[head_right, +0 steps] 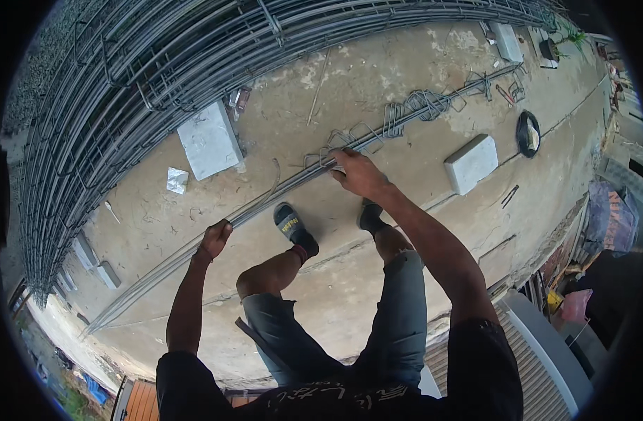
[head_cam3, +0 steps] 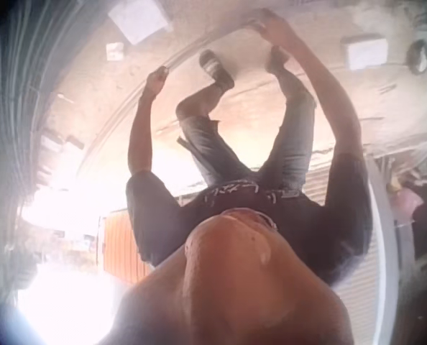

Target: The person secures several metal square ties to a set of long reinforcement bars by hand using thin wire, twisting the wire ends together to fix each tie in place at regular intervals along the length of the bars.

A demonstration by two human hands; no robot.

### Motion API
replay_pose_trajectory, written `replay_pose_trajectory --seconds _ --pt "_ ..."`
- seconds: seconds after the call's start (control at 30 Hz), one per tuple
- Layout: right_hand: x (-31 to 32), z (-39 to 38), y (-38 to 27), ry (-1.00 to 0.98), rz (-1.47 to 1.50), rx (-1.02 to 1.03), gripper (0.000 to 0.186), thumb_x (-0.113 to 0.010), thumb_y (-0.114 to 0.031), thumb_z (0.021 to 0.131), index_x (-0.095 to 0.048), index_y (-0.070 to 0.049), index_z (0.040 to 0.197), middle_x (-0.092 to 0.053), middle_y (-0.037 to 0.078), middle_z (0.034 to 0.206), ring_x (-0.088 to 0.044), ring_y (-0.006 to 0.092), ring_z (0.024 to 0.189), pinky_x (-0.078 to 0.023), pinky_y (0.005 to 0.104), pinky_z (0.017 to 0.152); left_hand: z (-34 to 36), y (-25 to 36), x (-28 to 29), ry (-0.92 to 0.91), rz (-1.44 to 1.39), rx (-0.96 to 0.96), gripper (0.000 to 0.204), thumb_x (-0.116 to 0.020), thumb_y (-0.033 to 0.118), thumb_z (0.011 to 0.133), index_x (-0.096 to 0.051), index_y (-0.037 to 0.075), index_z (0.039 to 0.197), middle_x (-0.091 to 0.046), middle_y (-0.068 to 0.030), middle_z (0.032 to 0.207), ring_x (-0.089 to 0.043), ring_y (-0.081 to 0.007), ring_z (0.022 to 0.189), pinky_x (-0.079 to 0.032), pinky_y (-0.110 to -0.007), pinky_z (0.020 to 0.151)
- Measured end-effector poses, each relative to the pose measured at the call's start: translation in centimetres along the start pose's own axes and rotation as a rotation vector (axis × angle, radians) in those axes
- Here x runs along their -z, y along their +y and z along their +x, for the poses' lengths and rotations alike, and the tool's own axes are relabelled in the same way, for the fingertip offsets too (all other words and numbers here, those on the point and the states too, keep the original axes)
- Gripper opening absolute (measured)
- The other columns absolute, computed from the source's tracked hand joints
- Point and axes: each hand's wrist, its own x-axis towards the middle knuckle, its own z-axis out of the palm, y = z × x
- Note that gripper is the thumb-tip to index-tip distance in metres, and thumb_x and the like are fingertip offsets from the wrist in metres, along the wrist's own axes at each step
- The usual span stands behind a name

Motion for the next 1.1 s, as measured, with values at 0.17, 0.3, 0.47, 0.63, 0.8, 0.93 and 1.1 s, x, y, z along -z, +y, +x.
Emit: replay_pose_trajectory --seconds 0.17,0.3,0.47,0.63,0.8,0.93,1.1 --pt "-5.6 5.9 10.7 -0.054 -0.164 0.377 0.042 -0.066 -0.025 0.082 -0.052 -0.009 0.118 -0.056 0.016 0.108 -0.054 0.0339 0.104 -0.045 0.04 0.091 6.5 -5.6 -5.6 0.044 -0.153 0.129 0.024 -0.064 0.023 0.088 -0.059 0.002 0.077 -0.055 -0.0129 0.062 -0.052 -0.0178 0.055 -0.043 -0.033 0.056" --pt "-8.9 11.1 16.6 -0.231 -0.257 0.72 0.03 -0.062 -0.028 0.085 -0.057 -0.008 0.107 -0.057 0.012 0.101 -0.055 0.0284 0.098 -0.045 0.0384 0.089 10.1 -6.7 -8.7 0.09 -0.045 0.107 0.026 -0.07 0.025 0.083 -0.064 0.001 0.075 -0.056 -0.0092 0.058 -0.052 -0.0147 0.055 -0.044 -0.029 0.055" --pt "-10.2 14.3 17.8 -0.754 -0.048 0.326 0.021 -0.056 -0.025 0.091 -0.055 -0.005 0.093 -0.059 0.008 0.08 -0.057 0.0212 0.083 -0.044 0.0346 0.073 12.6 -10.4 -10.8 0.171 -0.213 0.259 0.024 -0.069 0.022 0.082 -0.066 0.0 0.073 -0.058 -0.0066 0.057 -0.05 -0.0101 0.053 -0.042 -0.028 0.052" --pt "-12.4 13.1 18.3 -0.74 0.415 0.023 0.025 -0.05 -0.024 0.096 -0.054 -0.001 0.089 -0.056 0.006 0.068 -0.056 0.0149 0.065 -0.046 0.0315 0.063 16.2 -12.8 -11.2 0.474 -0.268 0.196 0.024 -0.07 0.024 0.081 -0.069 0.001 0.075 -0.059 -0.0065 0.055 -0.05 -0.0095 0.053 -0.042 -0.027 0.053" --pt "-11.3 11.9 16.6 -0.696 0.606 -0.289 0.03 -0.05 -0.023 0.096 -0.058 0.006 0.096 -0.053 0.004 0.065 -0.055 0.0126 0.058 -0.056 0.033 0.069 17.9 -12.9 -13.8 0.748 -0.137 0.024 0.024 -0.073 0.026 0.079 -0.071 0.002 0.081 -0.066 -0.0114 0.068 -0.06 -0.0141 0.058 -0.046 -0.029 0.057" --pt "-10.1 13.5 16.5 -0.681 0.571 -0.293 0.034 -0.05 -0.023 0.095 -0.059 0.009 0.103 -0.049 0.003 0.063 -0.057 0.0126 0.059 -0.058 0.0341 0.075 17.2 -12.3 -16.2 0.815 -0.004 -0.114 0.02 -0.074 0.022 0.075 -0.071 0.002 0.078 -0.067 -0.0121 0.073 -0.064 -0.024 0.067 -0.048 -0.033 0.062" --pt "-11.4 14.4 18.2 -0.704 0.671 -0.303 0.038 -0.049 -0.026 0.096 -0.059 0.01 0.101 -0.052 0.005 0.065 -0.059 0.0154 0.058 -0.058 0.0355 0.075 18.2 -12.6 -17.1 0.919 0.148 -0.249 0.017 -0.073 0.02 0.075 -0.069 0.004 0.075 -0.067 -0.0117 0.075 -0.064 -0.0279 0.069 -0.049 -0.035 0.064"
